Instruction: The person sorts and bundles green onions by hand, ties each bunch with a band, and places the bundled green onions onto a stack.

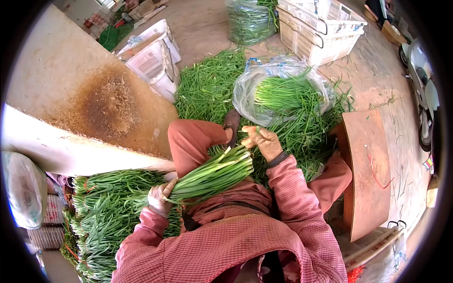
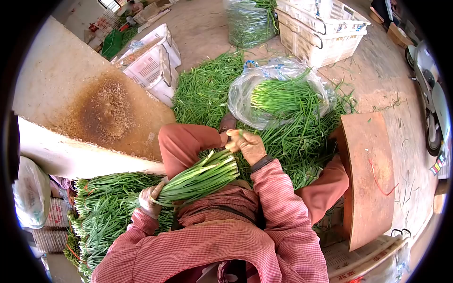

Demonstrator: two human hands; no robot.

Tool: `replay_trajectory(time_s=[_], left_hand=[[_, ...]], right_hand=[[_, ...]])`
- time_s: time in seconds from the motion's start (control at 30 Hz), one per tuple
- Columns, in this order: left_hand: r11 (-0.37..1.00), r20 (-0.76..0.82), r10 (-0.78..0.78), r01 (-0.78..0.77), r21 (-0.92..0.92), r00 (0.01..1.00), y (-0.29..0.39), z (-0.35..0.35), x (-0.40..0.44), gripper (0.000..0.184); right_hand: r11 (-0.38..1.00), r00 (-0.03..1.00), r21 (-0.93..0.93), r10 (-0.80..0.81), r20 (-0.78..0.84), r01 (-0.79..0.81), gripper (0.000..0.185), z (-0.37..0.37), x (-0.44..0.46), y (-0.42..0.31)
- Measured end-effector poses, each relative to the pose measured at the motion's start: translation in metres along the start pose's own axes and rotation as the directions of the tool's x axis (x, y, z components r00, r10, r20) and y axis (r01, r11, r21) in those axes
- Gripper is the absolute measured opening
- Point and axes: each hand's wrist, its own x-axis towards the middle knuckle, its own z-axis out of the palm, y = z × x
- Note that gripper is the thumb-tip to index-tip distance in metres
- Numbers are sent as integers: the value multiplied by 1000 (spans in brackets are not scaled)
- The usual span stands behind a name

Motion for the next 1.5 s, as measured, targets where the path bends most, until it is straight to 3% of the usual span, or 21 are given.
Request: replay_trajectory(time_s=[0.03, 0.07, 0.1, 0.2, 0.27, 0.3, 0.37, 0.43, 0.5, 0.57, 0.67, 0.7, 0.77, 0.8, 0.9, 0.93, 1.03, 1.13, 1.27, 1.37, 1.5], left_hand=[[1000, 5, -2, 2, -3, 1000, 1, 1, 0, 39], [1000, -27, 8, -8, -12, 1000, 0, 2, 2, 39], [1000, -58, 18, -20, -20, 998, 1, 3, 3, 39], [998, 3, -19, 19, -64, 1000, 1, 2, 6, 38], [957, 229, -165, 212, -200, 959, 2, -2, 6, 37], [708, 413, -326, 509, -489, 851, 13, -8, 16, 36], [588, 442, -187, 460, -666, 877, -1, 16, -6, 43], [414, 657, -207, 673, -613, 725, -10, 28, -22, 48], [340, 660, -244, 700, -628, 711, 1, 23, -10, 44], [266, 650, -261, 701, -662, 713, 6, 22, -5, 41], [182, 636, -350, 716, -674, 688, 8, 25, 0, 38], [182, 635, -353, 716, -674, 688, 11, 24, 3, 38], [228, 556, -436, 684, -693, 708, 15, 23, 8, 42], [234, 553, -435, 682, -693, 711, 18, 20, 12, 42], [438, 396, -521, 635, -636, 756, 28, 13, 20, 43], [576, 302, -529, 597, -558, 793, 30, 12, 22, 44], [715, 165, -504, 517, -470, 848, 37, 11, 30, 47], [866, -47, -367, 323, -381, 929, 39, 7, 41, 51], [911, -45, -310, 284, -298, 950, 10, 6, 50, 50], [876, 106, -319, 335, -347, 942, -10, -1, 58, 64], [816, 196, -226, 296, -496, 954, -38, 6, 55, 63]], right_hand=[[987, 974, 76, -151, 167, 140, 32, 4, 0, -4], [651, 920, -655, -206, 334, 384, 40, 6, -4, -11], [350, 910, -839, -178, 376, 415, 42, 8, -5, 6], [890, 941, -427, 268, 206, -161, 29, 20, 0, 12], [951, 968, -197, 247, 32, -236, 27, 17, 4, 8], [963, 951, 56, 270, -153, -265, 25, 13, 4, 9], [909, 850, 187, 415, -323, -373, 26, -6, 5, 8], [887, 847, 393, 391, -361, -242, 24, -42, 1, 16], [872, 827, -116, 399, -396, -476, 34, -78, -4, 13], [624, 810, -532, 332, -483, -573, 37, -120, -11, 66], [659, 873, -633, 75, -483, -407, 47, -175, -23, 208], [749, 922, -575, 126, -366, -330, 42, -166, -30, 198], [894, 741, -18, 360, -566, -448, 43, -78, -32, 134], [927, 865, -284, 77, -495, -245, 46, -60, -39, 122], [946, 845, 49, 310, -437, -321, 26, 14, -36, 9], [957, 922, 21, 286, -260, -291, 31, 12, -36, 17], [715, 737, -224, 675, -25, -662, 49, 54, -29, -8], [716, 728, -210, 685, 27, -666, 45, 64, -35, 11], [788, 780, 4, 608, 148, -615, 34, 37, -58, 11], [617, 763, 453, 476, 436, -644, 28, 2, -74, -18], [684, 916, 617, 223, 333, -390, 28, -46, -82, -54]])
